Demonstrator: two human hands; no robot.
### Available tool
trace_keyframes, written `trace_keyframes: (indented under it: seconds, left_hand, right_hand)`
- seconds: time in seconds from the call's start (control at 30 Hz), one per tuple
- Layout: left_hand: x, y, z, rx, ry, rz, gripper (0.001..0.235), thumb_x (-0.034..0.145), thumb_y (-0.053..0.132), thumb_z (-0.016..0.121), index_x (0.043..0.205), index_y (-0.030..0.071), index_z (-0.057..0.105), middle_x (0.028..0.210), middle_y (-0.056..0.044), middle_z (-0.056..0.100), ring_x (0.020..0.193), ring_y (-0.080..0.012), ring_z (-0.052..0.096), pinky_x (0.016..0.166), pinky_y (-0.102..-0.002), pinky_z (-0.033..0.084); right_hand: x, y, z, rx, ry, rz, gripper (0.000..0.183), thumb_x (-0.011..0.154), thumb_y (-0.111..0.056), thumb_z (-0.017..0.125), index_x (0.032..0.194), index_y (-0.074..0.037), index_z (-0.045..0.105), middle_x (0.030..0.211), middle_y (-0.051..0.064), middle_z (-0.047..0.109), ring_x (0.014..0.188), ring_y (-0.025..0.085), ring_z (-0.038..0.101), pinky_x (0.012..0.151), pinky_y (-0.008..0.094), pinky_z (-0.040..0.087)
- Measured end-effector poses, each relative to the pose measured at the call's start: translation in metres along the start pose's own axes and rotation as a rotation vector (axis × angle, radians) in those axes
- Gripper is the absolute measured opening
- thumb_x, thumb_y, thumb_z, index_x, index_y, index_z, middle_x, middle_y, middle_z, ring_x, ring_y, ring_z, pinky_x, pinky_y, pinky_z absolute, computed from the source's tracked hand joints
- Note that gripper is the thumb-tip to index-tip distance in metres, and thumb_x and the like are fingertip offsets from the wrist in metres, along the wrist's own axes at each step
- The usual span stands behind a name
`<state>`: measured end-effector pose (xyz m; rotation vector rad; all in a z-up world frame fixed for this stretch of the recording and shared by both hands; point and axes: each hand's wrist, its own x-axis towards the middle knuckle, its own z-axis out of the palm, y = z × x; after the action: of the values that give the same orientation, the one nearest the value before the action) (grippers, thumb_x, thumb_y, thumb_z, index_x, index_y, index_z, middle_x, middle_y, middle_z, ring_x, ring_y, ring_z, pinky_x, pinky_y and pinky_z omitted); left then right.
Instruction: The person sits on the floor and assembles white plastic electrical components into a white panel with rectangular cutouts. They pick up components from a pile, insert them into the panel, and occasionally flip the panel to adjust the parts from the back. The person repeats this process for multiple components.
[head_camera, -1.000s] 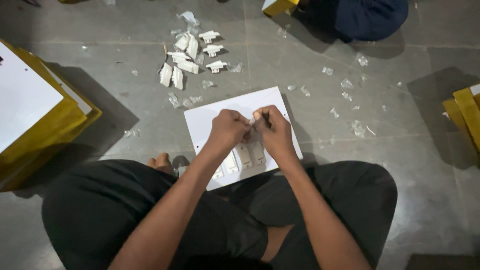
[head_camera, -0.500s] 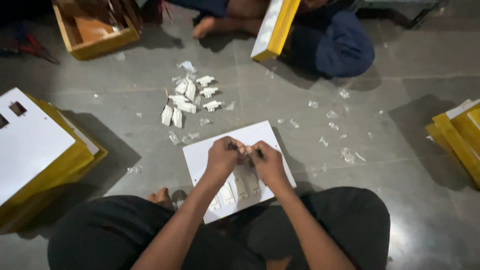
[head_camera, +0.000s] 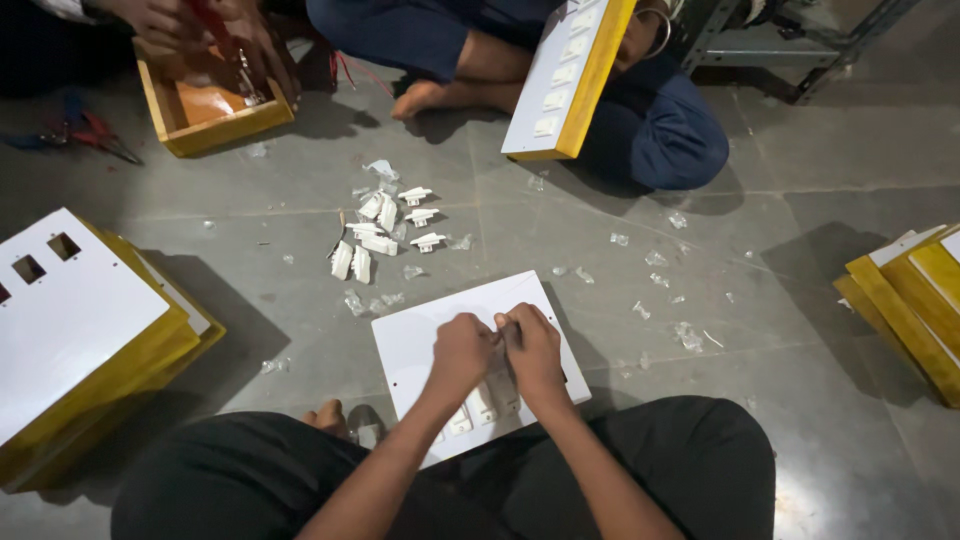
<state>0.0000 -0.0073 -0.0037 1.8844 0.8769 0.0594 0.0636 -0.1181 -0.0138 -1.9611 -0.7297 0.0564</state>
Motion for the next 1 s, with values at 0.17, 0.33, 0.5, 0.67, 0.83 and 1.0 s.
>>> trace_keyframes:
  seconds: [0.17, 0.33, 0.5, 0.67, 0.83, 1.0]
  left_hand:
    - [0.012, -0.002, 0.014, 0.114, 0.080, 0.027, 0.020, 0.081, 0.021, 0.069, 0.080, 0.001, 0.074, 0.083, -0.026, 0.071, 0.088, -0.0461, 0.070, 0.080, -0.051, 0.056]
    - [0.012, -0.013, 0.010, -0.015, -0.165, -0.127, 0.021, 0.088, 0.015, 0.068, 0.078, -0.002, 0.075, 0.073, -0.021, 0.073, 0.071, -0.0342, 0.074, 0.069, -0.044, 0.061]
    - [0.008, -0.017, 0.009, -0.324, -0.174, -0.110, 0.020, 0.086, 0.016, 0.078, 0.081, -0.003, 0.072, 0.067, -0.014, 0.072, 0.057, -0.0186, 0.069, 0.057, -0.036, 0.057]
    - [0.013, -0.016, 0.004, -0.408, -0.182, -0.095, 0.020, 0.090, 0.013, 0.073, 0.085, -0.006, 0.071, 0.066, -0.010, 0.070, 0.056, -0.0183, 0.069, 0.053, -0.034, 0.059]
    - [0.011, -0.019, -0.002, -0.253, -0.091, -0.032, 0.020, 0.089, 0.015, 0.072, 0.085, -0.005, 0.073, 0.069, -0.015, 0.073, 0.058, -0.0201, 0.071, 0.055, -0.034, 0.056]
    - [0.007, -0.012, -0.006, -0.101, -0.076, 0.032, 0.021, 0.088, 0.020, 0.072, 0.086, -0.001, 0.075, 0.070, -0.018, 0.072, 0.061, -0.0244, 0.071, 0.060, -0.037, 0.055]
  right_hand:
    - [0.005, 0.016, 0.010, -0.029, 0.056, -0.038, 0.019, 0.093, -0.012, 0.070, 0.088, 0.000, 0.055, 0.082, 0.014, 0.061, 0.072, 0.029, 0.057, 0.068, 0.041, 0.047]
    - [0.023, 0.030, -0.002, -0.114, 0.277, -0.112, 0.011, 0.096, -0.014, 0.065, 0.090, -0.005, 0.061, 0.084, 0.012, 0.065, 0.075, 0.023, 0.062, 0.068, 0.038, 0.050]
    - [0.019, 0.033, -0.012, -0.017, 0.066, 0.104, 0.024, 0.098, -0.019, 0.070, 0.086, -0.002, 0.059, 0.067, 0.011, 0.058, 0.062, 0.016, 0.052, 0.059, 0.033, 0.047]
    - [0.008, 0.018, 0.001, 0.055, -0.045, 0.083, 0.025, 0.096, -0.016, 0.073, 0.083, 0.000, 0.060, 0.066, 0.008, 0.056, 0.063, 0.013, 0.050, 0.057, 0.031, 0.044]
    - [0.012, 0.012, -0.008, 0.120, -0.156, 0.080, 0.017, 0.091, -0.014, 0.074, 0.081, -0.003, 0.066, 0.068, 0.000, 0.065, 0.062, 0.008, 0.056, 0.056, 0.027, 0.046]
    - [0.010, 0.013, -0.008, 0.092, -0.130, -0.076, 0.015, 0.092, -0.012, 0.072, 0.084, -0.001, 0.066, 0.073, 0.005, 0.062, 0.064, 0.010, 0.053, 0.058, 0.027, 0.044]
